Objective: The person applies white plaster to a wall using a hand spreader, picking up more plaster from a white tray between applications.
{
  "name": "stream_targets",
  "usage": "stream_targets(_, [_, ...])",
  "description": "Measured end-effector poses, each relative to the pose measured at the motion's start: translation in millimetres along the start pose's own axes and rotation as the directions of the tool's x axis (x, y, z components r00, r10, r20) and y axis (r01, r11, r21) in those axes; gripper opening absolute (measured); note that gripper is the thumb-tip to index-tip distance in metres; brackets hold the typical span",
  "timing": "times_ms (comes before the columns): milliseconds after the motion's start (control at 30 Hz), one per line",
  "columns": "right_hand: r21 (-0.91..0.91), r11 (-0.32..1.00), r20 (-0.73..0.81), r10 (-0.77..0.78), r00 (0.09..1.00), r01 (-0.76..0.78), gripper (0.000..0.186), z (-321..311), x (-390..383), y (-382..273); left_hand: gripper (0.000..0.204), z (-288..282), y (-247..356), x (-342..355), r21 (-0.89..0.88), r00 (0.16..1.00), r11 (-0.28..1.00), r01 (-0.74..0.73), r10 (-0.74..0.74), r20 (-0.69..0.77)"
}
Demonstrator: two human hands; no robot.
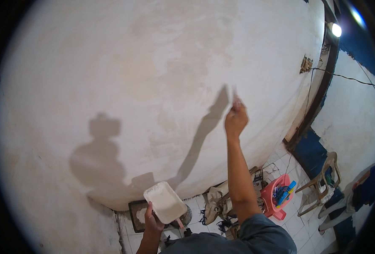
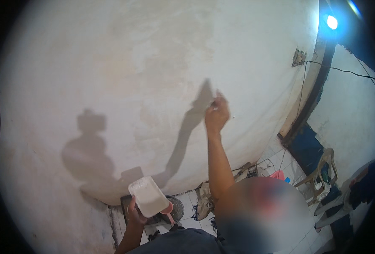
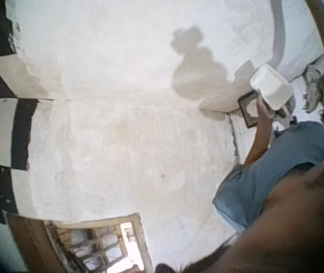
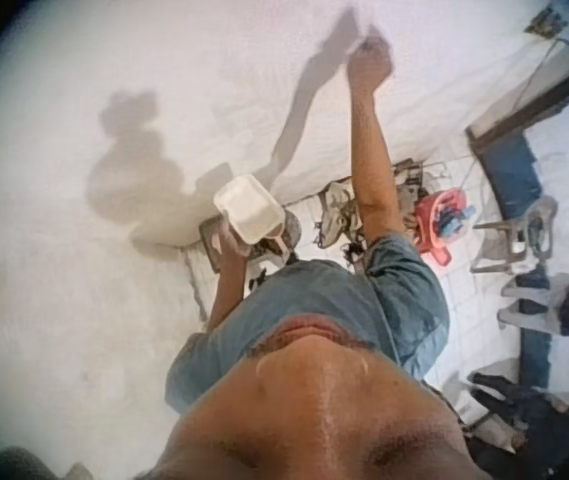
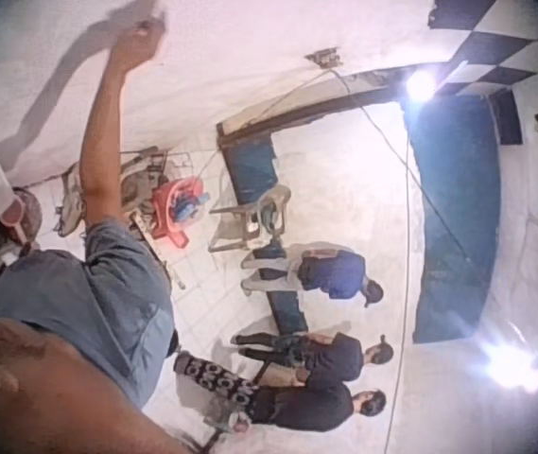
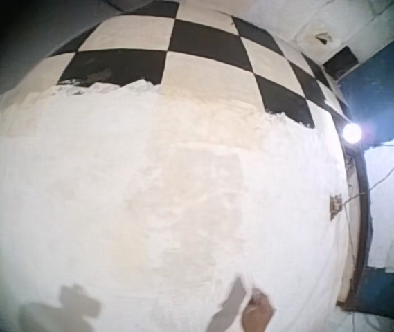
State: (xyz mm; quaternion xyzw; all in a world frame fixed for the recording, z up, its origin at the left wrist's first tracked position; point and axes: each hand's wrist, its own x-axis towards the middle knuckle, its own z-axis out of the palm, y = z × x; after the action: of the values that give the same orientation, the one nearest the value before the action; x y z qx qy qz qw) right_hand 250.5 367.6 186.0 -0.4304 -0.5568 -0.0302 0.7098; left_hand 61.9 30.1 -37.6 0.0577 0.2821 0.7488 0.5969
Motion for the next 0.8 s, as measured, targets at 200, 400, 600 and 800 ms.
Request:
stream_targets(200, [-0.329, 0.931, 0.173, -0.107, 0.979, 0.16, 0.032, 33, -78, 64, 0.056, 1, -6, 9, 0.002, 0.999, 0.999, 0.035, -0.035, 0.015])
stream_targets(400, [0.059, 0.91, 0.307, -0.407, 0.86, 0.41, 0.037, 15, -70, -28, 0.055, -4, -4, 7, -0.015, 1.0, 1.0, 0.013, -0.013, 0.01])
stream_targets(600, [-0.008, 0.717, 0.083, -0.694, 0.715, 0.697, 0.036, 20, 130, -102, 0.055, 12, 0, -4, 0.035, 0.999, 0.999, 0.008, -0.006, -0.043])
stream_targets(800, [-0.025, 0.678, 0.43, -0.656, 0.621, 0.734, 0.041, 34, -10, 38, 0.055, 11, -3, -1, 0.037, 0.999, 0.999, 0.001, 0.001, -0.038])
